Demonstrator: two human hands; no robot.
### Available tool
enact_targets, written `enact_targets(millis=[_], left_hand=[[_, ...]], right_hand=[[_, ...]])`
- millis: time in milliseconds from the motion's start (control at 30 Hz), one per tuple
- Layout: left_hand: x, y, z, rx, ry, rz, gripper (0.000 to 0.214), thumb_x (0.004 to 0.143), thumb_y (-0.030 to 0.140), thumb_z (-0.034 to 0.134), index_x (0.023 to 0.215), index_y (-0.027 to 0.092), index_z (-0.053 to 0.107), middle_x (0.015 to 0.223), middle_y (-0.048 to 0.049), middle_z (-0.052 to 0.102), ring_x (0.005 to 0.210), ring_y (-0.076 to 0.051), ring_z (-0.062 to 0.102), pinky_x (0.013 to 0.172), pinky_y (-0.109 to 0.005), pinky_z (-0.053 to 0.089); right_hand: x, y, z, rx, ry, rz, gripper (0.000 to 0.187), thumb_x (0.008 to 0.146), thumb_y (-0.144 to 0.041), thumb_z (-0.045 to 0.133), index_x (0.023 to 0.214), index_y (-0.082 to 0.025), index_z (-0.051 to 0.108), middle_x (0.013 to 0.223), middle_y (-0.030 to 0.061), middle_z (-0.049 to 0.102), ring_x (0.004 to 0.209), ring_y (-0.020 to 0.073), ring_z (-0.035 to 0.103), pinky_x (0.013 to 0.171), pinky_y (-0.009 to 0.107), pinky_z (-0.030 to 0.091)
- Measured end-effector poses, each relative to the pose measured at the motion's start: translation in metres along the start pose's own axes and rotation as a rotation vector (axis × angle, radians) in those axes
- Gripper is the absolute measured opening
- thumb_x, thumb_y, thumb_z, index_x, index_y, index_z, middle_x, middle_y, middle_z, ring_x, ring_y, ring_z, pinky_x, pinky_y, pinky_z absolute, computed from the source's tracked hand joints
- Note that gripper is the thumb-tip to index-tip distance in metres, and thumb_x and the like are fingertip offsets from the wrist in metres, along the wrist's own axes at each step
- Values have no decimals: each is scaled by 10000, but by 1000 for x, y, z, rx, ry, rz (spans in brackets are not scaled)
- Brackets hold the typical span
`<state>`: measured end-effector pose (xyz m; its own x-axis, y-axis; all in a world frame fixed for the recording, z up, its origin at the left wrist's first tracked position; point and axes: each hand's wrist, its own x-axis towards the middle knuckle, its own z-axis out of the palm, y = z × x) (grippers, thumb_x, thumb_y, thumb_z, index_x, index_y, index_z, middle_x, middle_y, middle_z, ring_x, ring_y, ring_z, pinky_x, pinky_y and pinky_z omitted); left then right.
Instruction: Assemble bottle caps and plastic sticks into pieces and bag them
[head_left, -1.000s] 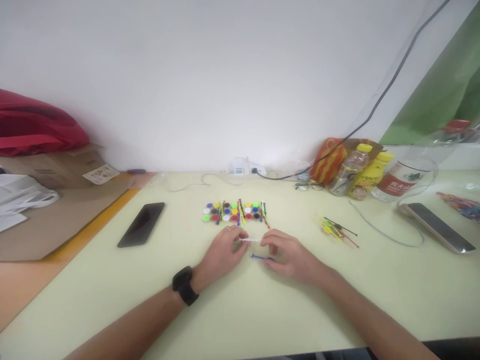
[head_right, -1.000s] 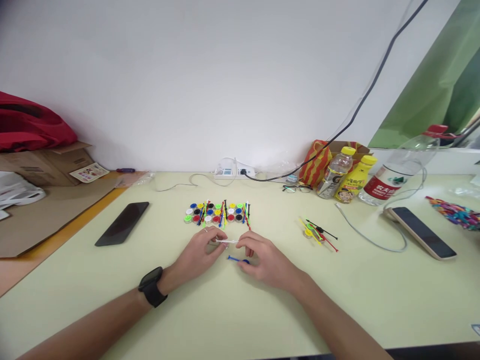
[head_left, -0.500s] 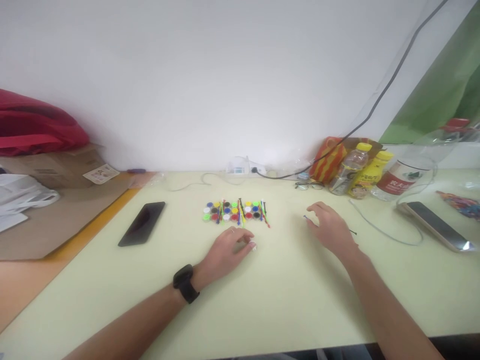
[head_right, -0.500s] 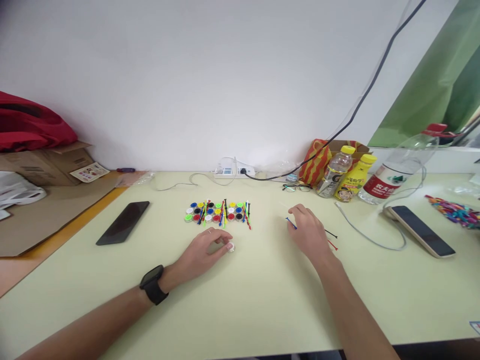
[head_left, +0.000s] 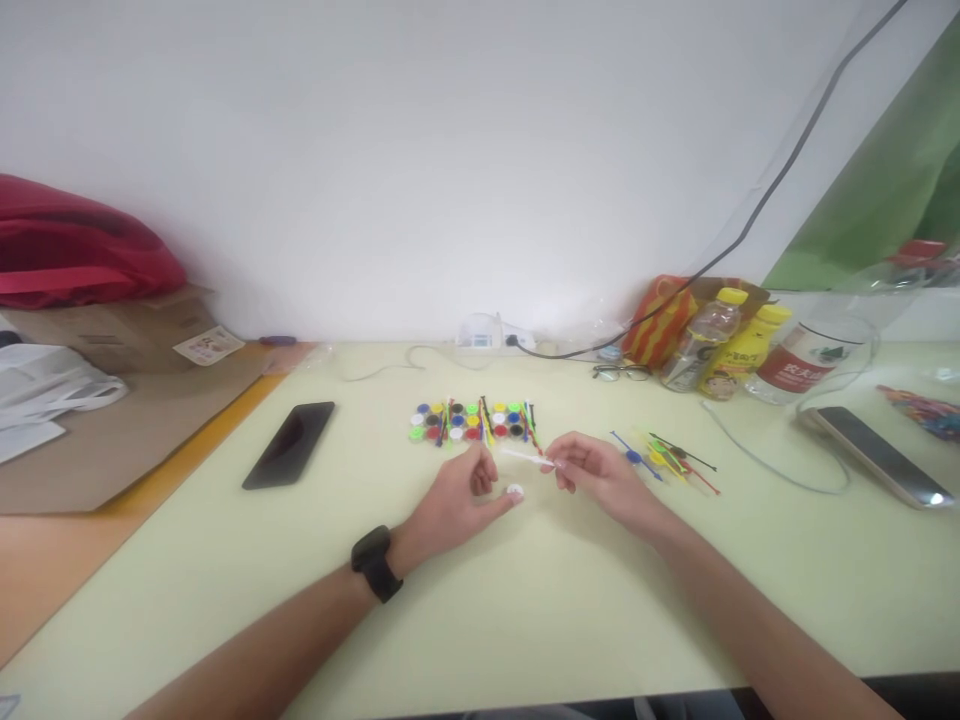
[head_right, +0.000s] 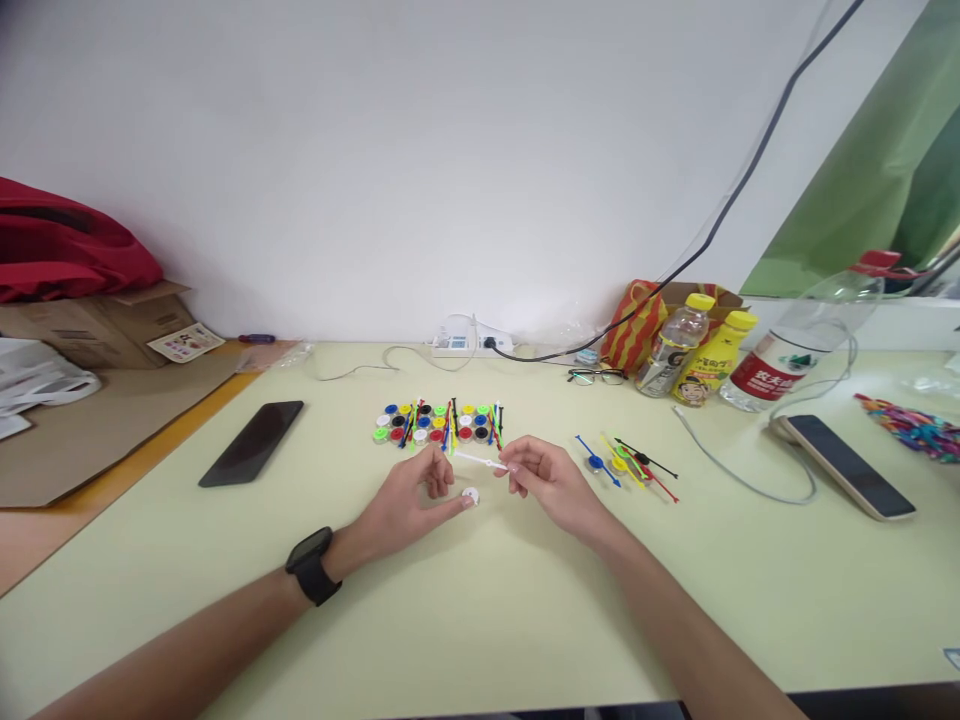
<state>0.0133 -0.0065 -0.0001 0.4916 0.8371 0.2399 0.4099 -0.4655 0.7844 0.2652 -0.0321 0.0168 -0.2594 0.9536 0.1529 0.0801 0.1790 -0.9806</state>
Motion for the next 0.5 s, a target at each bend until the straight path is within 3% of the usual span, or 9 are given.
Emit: enact_targets(millis=[167, 267, 333, 500], left_hand=[[3, -2, -1, -134, -26, 15, 322, 912, 372, 710, 1145, 223, 544, 924, -13, 649, 778, -152, 623, 718, -290, 523], [4, -1, -2, -73, -61, 65, 102, 961, 304, 630, 999, 210, 631, 880, -16, 667, 796, -155, 616, 724, -281, 498], [4, 0, -2, -31, -75, 82, 112, 975, 275, 596, 915, 203, 658, 871, -19, 676, 787, -153, 607, 712, -277, 482], [3, 1, -1, 15, -94, 117, 109, 974, 240, 593, 928, 204, 685, 880, -20, 666, 771, -149, 580, 704, -277, 459]], right_hand=[[4, 11, 14, 89, -122, 95, 286, 910, -454, 707, 933, -190, 601, 732, 2, 640, 641, 137, 594, 619, 276, 464], [5, 16, 22, 65, -136, 101, 254, 916, -421, 686, 899, -187, 590, 712, -9, 612, 636, 136, 600, 618, 276, 459], [4, 18, 23, 54, -124, 99, 205, 911, -371, 672, 888, -186, 586, 723, -18, 593, 623, 128, 597, 613, 274, 459], [4, 19, 18, 24, -89, 105, 68, 854, -228, 635, 878, -184, 589, 802, -19, 582, 596, 99, 575, 576, 251, 443]])
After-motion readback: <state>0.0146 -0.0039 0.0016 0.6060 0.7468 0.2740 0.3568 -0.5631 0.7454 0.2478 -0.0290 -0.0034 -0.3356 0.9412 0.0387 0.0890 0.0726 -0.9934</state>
